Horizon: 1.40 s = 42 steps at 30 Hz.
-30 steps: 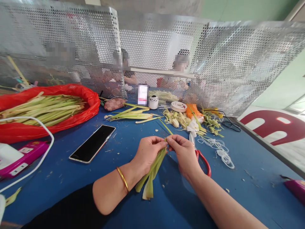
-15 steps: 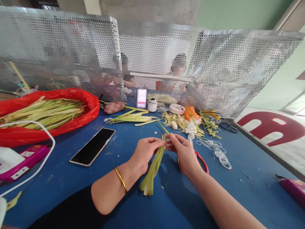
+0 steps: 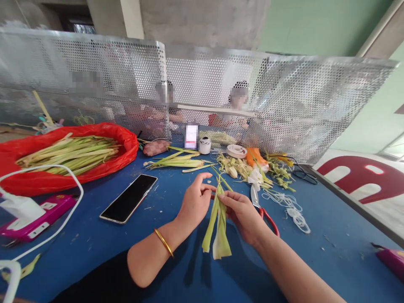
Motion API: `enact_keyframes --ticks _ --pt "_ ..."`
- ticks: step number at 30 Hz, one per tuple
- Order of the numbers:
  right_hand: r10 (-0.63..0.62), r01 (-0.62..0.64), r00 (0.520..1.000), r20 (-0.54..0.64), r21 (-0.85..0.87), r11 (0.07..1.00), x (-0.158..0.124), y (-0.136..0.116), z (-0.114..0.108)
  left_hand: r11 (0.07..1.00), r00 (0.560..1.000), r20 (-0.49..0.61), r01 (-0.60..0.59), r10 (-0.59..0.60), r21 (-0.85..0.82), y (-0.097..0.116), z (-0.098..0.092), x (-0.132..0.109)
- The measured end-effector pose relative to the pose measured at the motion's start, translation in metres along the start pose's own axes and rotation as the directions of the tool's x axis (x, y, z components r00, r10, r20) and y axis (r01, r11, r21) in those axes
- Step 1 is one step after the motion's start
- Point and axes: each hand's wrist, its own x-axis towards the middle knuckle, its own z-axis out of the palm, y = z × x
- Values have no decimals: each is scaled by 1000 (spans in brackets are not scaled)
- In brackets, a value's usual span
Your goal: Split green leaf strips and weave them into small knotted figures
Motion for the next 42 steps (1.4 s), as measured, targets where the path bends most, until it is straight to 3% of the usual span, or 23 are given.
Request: enact_keyframes --ticks 2,4,7,9,12,14,18,20,23,26,28,33,38,42 --pt "46 -47 999 21 57 997 0 -2 -1 996 992 114 -66 60 53 3 -2 0" --pt "96 -102 993 69 85 991 0 -4 -2 1000 975 224 -15 11 18 8 -4 0" --pt "152 -166 973 174 71 984 -3 -9 -6 967 937 297 226 -182 -120 15 -4 -1" --pt "158 -165 963 217 17 986 -5 -16 -11 889 898 327 383 -295 -251 17 -5 0" --pt "148 -130 969 196 -104 986 -8 -26 -18 763 846 356 520 -397 -384 16 -8 2" --pt "122 -98 981 151 -159 982 -8 -30 -20 737 833 351 547 -429 -397 14 -8 2" --pt "-120 128 992 48 -266 955 -4 -28 -19 730 827 355 556 -436 -397 9 -6 3" --pt "-311 302 949 43 -400 865 -2 -24 -17 705 814 386 573 -434 -418 7 -5 4" --pt "-549 528 820 161 -579 620 -4 -23 -16 681 802 395 593 -448 -429 4 -5 4" --pt "-632 657 708 314 -620 428 -6 -24 -16 699 798 390 596 -459 -396 4 -5 2" --pt "-605 683 699 381 -607 406 -6 -24 -17 722 793 408 594 -453 -354 5 -5 -1" --pt "-509 675 728 459 -610 415 -6 -24 -17 773 759 476 593 -444 -225 4 -2 -5" --pt "-401 697 713 575 -523 490 -14 -27 -12 749 717 507 634 -478 -192 -5 0 -3" --pt "-312 663 732 605 -529 530 -19 -33 -10 733 701 523 652 -486 -193 -7 -2 -3"
